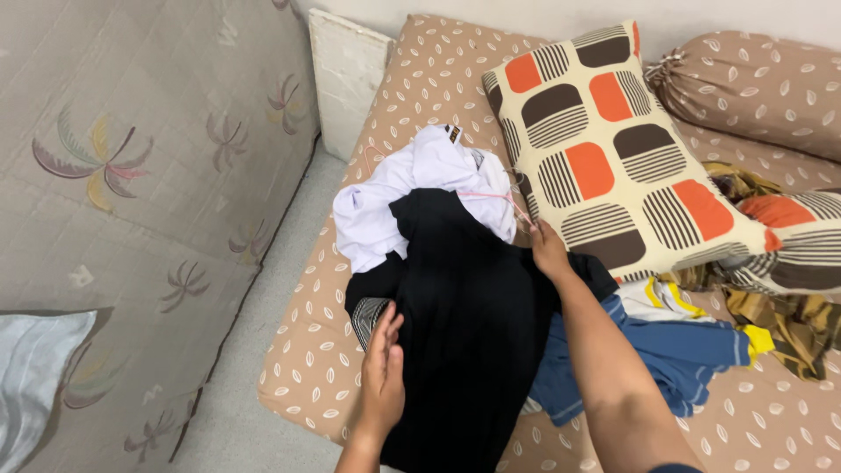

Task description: The person hangs a black garment in a wardrobe, takes a white shirt from a bed and hangs it as well, then moves and folds a dark cloth and places a cap on a stack of textiles.

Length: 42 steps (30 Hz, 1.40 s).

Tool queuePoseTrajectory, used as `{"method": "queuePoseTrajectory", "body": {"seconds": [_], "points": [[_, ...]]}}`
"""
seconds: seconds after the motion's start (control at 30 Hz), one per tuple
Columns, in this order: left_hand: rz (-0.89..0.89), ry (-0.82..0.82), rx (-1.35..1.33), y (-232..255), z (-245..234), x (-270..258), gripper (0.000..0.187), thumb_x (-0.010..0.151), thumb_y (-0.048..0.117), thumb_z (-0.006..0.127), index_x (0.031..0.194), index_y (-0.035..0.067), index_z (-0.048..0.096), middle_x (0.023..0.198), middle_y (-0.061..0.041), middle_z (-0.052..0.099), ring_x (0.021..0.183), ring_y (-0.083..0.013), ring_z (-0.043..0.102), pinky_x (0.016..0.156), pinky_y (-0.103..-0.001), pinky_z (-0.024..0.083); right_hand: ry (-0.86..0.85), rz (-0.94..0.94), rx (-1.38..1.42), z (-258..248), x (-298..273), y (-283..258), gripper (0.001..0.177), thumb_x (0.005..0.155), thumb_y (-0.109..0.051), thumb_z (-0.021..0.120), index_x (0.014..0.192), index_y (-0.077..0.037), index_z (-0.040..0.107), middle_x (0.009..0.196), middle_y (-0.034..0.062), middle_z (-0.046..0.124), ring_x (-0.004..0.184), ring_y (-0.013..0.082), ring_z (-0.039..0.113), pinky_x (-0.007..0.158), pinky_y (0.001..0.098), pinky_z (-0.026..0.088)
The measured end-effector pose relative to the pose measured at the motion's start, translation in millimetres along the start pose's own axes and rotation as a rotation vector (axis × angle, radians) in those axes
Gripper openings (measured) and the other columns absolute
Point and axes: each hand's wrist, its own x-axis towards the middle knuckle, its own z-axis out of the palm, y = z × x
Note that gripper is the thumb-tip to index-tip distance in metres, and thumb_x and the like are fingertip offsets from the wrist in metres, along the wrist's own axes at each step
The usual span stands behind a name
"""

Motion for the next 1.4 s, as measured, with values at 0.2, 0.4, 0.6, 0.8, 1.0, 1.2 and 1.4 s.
{"method": "queuePoseTrajectory", "body": {"seconds": [0.2, 0.4, 0.6, 0.8, 1.0, 1.2, 1.4], "points": [[-0.127, 0.080, 0.048, -19, -11, -12, 0.057, 0.105, 0.026, 0.039, 0.156, 0.002, 0.035, 0.154, -0.022, 0.050, 0.143, -0.0316, 0.050, 0.117, -0.043, 0.036, -0.017, 0.011, -0.209, 14, 10, 13, 0.044, 0.099, -0.023, 0.059, 0.136, 0.001, 0.059, 0.128, 0.0292, 0.064, 0.120, 0.0452, 0.060, 0.103, 0.0477, 0.047], [-0.177, 0.133, 0.097, -25, -17, -11, 0.056, 0.105, 0.029, 0.037, 0.156, 0.005, 0.038, 0.148, -0.024, 0.056, 0.140, -0.0303, 0.053, 0.118, -0.041, 0.036, -0.053, 0.266, -0.302, 16, 7, 17, 0.028, 0.099, -0.022, 0.060, 0.122, -0.010, 0.072, 0.108, 0.0241, 0.072, 0.105, 0.0430, 0.067, 0.092, 0.0504, 0.052], [-0.113, 0.123, 0.073, -17, -11, -4, 0.056, 0.106, 0.029, 0.038, 0.156, 0.004, 0.038, 0.147, -0.025, 0.057, 0.139, -0.0308, 0.055, 0.117, -0.042, 0.037, 0.088, 0.230, -0.169, 9, 7, 17, 0.020, 0.092, -0.011, 0.065, 0.106, -0.007, 0.077, 0.091, 0.0229, 0.073, 0.089, 0.0411, 0.070, 0.082, 0.0483, 0.055], [-0.087, 0.116, 0.087, -10, -5, 1, 0.055, 0.106, 0.027, 0.037, 0.156, 0.003, 0.039, 0.148, -0.022, 0.056, 0.139, -0.0307, 0.055, 0.116, -0.042, 0.039, 0.105, 0.086, -0.038, -3, -4, 16, 0.017, 0.093, -0.009, 0.063, 0.103, -0.003, 0.077, 0.084, 0.0141, 0.076, 0.081, 0.0286, 0.076, 0.079, 0.0397, 0.057], [0.002, 0.096, 0.055, 0, 4, 5, 0.054, 0.107, 0.024, 0.037, 0.155, -0.001, 0.038, 0.160, -0.017, 0.044, 0.142, -0.0294, 0.052, 0.117, -0.041, 0.038, 0.057, 0.105, 0.134, -18, -20, 2, 0.019, 0.096, -0.008, 0.065, 0.111, -0.002, 0.076, 0.087, 0.0107, 0.078, 0.081, 0.0175, 0.076, 0.077, 0.0307, 0.057], [0.038, 0.109, 0.045, 15, 10, -2, 0.055, 0.108, 0.029, 0.038, 0.155, 0.000, 0.038, 0.160, -0.017, 0.044, 0.142, -0.0294, 0.052, 0.116, -0.040, 0.038, -0.066, 0.040, 0.288, -44, -47, -30, 0.017, 0.098, -0.006, 0.063, 0.110, 0.001, 0.074, 0.091, 0.0092, 0.080, 0.086, 0.0117, 0.077, 0.079, 0.0251, 0.058], [0.060, 0.157, 0.056, 27, 16, -22, 0.056, 0.108, 0.032, 0.037, 0.155, 0.000, 0.038, 0.160, -0.017, 0.044, 0.141, -0.0288, 0.053, 0.114, -0.039, 0.040, -0.065, -0.083, 0.252, -94, -92, -91, 0.017, 0.098, -0.006, 0.065, 0.108, 0.001, 0.077, 0.089, 0.0102, 0.080, 0.081, 0.0124, 0.074, 0.076, 0.0248, 0.056]]}}
